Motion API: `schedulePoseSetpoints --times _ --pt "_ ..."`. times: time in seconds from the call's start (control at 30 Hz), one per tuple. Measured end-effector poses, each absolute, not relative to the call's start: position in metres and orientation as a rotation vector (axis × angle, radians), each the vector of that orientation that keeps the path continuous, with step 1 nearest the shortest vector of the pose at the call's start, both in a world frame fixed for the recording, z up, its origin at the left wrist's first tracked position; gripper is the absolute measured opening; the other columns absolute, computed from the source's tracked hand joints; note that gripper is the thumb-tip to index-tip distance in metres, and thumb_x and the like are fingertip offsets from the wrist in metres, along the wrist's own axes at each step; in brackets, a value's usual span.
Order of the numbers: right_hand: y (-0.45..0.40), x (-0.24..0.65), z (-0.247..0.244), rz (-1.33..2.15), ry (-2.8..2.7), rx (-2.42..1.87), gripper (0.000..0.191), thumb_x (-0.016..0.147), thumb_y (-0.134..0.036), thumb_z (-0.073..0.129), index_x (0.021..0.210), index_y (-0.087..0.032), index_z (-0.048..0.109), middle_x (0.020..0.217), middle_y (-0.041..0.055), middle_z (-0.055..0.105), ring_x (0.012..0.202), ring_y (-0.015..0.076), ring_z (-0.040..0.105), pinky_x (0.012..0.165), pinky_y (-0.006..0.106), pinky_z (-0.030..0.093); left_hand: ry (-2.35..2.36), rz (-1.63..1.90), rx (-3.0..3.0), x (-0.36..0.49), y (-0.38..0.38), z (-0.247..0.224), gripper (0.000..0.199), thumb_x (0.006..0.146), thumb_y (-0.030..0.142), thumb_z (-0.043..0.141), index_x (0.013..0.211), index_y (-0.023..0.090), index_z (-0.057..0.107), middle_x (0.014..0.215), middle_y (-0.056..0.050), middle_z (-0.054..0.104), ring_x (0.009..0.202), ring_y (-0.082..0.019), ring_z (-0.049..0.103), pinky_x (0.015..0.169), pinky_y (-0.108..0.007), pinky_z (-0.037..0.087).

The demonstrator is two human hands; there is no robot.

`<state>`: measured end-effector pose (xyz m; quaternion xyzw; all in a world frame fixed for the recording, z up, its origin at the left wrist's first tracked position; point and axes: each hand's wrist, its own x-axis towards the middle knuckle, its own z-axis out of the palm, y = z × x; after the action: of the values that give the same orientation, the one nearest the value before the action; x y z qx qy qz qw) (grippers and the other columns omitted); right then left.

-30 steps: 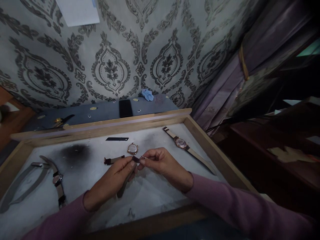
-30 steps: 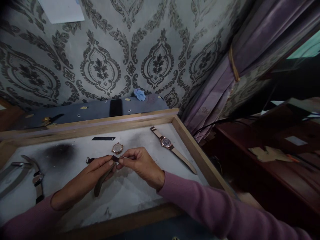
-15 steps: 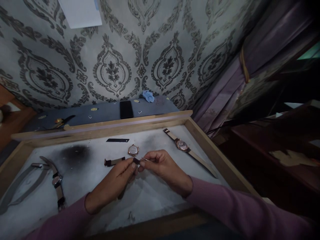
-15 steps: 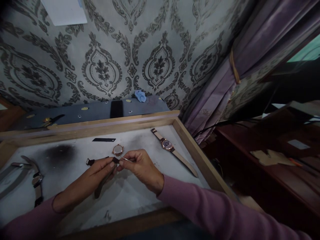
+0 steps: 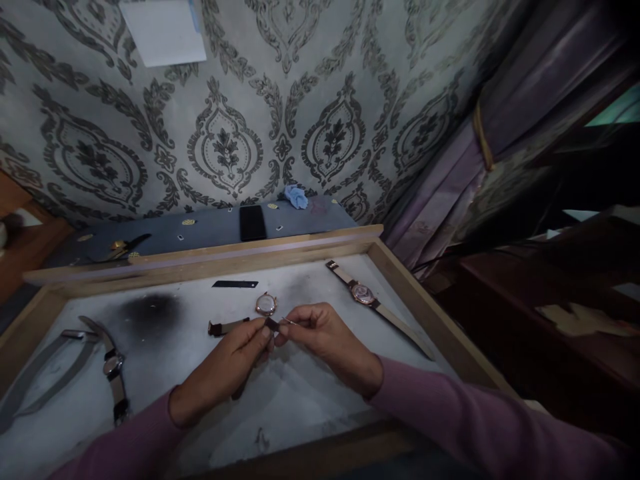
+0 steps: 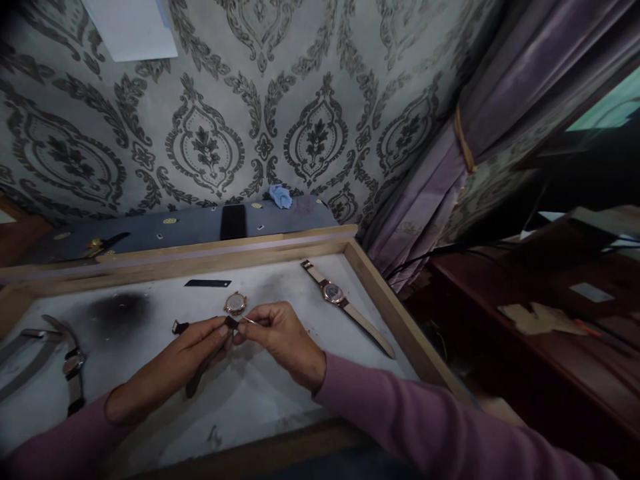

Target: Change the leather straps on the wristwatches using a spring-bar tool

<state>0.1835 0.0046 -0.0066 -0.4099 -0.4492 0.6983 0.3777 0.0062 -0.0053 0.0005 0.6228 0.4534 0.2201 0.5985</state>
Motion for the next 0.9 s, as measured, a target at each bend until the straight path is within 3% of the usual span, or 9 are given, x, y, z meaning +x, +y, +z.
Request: schedulePoseSetpoints --times 0.17,0.27,0.37,0.47,0.67,0.77,0.9 --pt "0.006 0.186 -0.010 1.782 -1.113 -1.061 0.025 0.066 -0.039 0.077 0.074 -0.016 0.072 0.068 0.0021 0.072 0.067 0.0133 0.063 0.072 0.028 0.046 1.056 0.556 1.335 0.007 -0.002 0.005 0.033 0.089 0.045 0.044 0.076 0.016 0.053 0.065 0.003 0.043 0.059 -0.012 0.036 0.054 -0.024 0.027" --pt "0.006 0.189 -0.008 1.765 -1.084 -1.114 0.024 0.068 -0.035 0.074 0.082 -0.015 0.070 0.069 0.0026 0.072 0.062 0.0121 0.060 0.060 0.025 0.041 1.086 0.577 1.201 0.006 -0.002 0.006 0.032 0.087 0.046 0.049 0.078 0.015 0.055 0.064 0.003 0.045 0.057 -0.010 0.036 0.052 -0.022 0.025" --pt "0.005 0.192 -0.006 1.763 -1.114 -1.142 0.027 0.073 -0.032 0.067 0.095 -0.015 0.068 0.066 0.0006 0.069 0.044 0.0058 0.039 0.045 0.022 0.025 1.117 0.601 1.050 0.005 -0.003 0.005 0.031 0.083 0.046 0.056 0.084 0.015 0.059 0.067 0.003 0.046 0.056 -0.009 0.037 0.050 -0.021 0.024" --pt "0.004 0.192 -0.007 1.773 -1.153 -1.116 0.034 0.077 -0.029 0.062 0.109 -0.017 0.063 0.065 -0.0020 0.065 0.042 0.0050 0.025 0.042 0.022 0.015 1.096 0.641 0.939 0.006 -0.003 0.003 0.032 0.079 0.044 0.063 0.088 0.013 0.062 0.067 0.002 0.048 0.056 -0.009 0.040 0.049 -0.020 0.026" --pt "0.002 0.187 -0.010 1.799 -1.192 -1.077 0.020 0.076 -0.033 0.067 0.085 -0.015 0.067 0.064 -0.0026 0.055 0.053 0.0071 0.040 0.047 0.021 0.025 1.013 0.750 0.880 0.014 -0.003 0.007 0.036 0.069 0.042 0.075 0.085 0.011 0.065 0.071 -0.003 0.059 0.056 -0.009 0.047 0.048 -0.019 0.036" --pt "0.000 0.186 -0.007 1.817 -1.225 -1.091 0.029 0.073 -0.042 0.071 0.078 -0.014 0.065 0.064 -0.0023 0.055 0.055 0.0074 0.044 0.050 0.021 0.030 1.037 0.774 0.855 0.018 -0.004 0.007 0.042 0.062 0.042 0.081 0.084 0.011 0.063 0.070 -0.002 0.062 0.056 -0.009 0.051 0.047 -0.019 0.039" --pt "-0.001 0.186 -0.009 1.844 -1.213 -1.096 0.036 0.064 -0.043 0.079 0.078 -0.014 0.063 0.065 -0.0016 0.059 0.058 0.0095 0.051 0.055 0.023 0.037 1.051 0.781 0.875 0.020 -0.004 0.001 0.043 0.063 0.040 0.081 0.087 0.011 0.060 0.067 -0.002 0.064 0.056 -0.011 0.057 0.046 -0.020 0.041"
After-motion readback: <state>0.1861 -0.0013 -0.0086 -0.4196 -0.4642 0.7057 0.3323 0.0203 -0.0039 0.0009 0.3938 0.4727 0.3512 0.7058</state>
